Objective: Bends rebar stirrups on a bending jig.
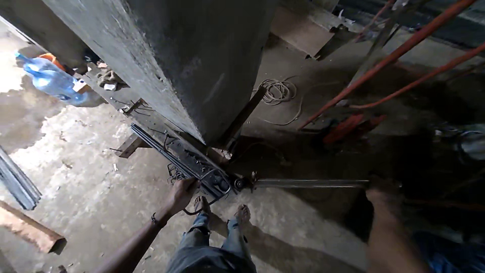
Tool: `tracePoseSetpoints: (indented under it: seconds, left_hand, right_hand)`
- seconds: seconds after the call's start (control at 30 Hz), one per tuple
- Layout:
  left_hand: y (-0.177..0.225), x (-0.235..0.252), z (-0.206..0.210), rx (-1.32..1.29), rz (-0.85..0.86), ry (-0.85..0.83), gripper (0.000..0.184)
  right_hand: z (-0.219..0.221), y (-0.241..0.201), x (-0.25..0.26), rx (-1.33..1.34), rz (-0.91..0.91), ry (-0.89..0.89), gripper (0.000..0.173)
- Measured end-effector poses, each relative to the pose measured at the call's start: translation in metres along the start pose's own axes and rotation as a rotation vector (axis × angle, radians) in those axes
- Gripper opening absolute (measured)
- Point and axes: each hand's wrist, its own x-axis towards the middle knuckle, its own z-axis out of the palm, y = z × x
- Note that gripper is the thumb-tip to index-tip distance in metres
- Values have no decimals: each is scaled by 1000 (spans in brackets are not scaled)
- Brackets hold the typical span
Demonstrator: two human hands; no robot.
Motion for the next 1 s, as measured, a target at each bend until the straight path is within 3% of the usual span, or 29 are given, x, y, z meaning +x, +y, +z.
tracePoseSetpoints:
  seconds: [0.17,0.43,0.6,0.73,0.93,1.0]
  left_hand:
    - [-4,-1,14,-60,-119,-45,36]
    - [4,-16,47,281,-15,272,37]
    - [12,-21,49,419,-51,278,39]
    - [9,-16,44,398,-40,243,36]
    - [5,-9,35,390,-30,195,37]
    - [0,-8,34,375,-11,192,38]
  right_hand:
    - [-4,-5,11,32,-19,-16,58]
    - [-11,-4,6,37,-50,5,56]
    - [0,25,-8,23,-131,17,52]
    - [-1,48,-43,44,-221,25,32]
    - [22,101,-64,155,-330,95,36]
    - [23,109,-61,149,-341,87,30]
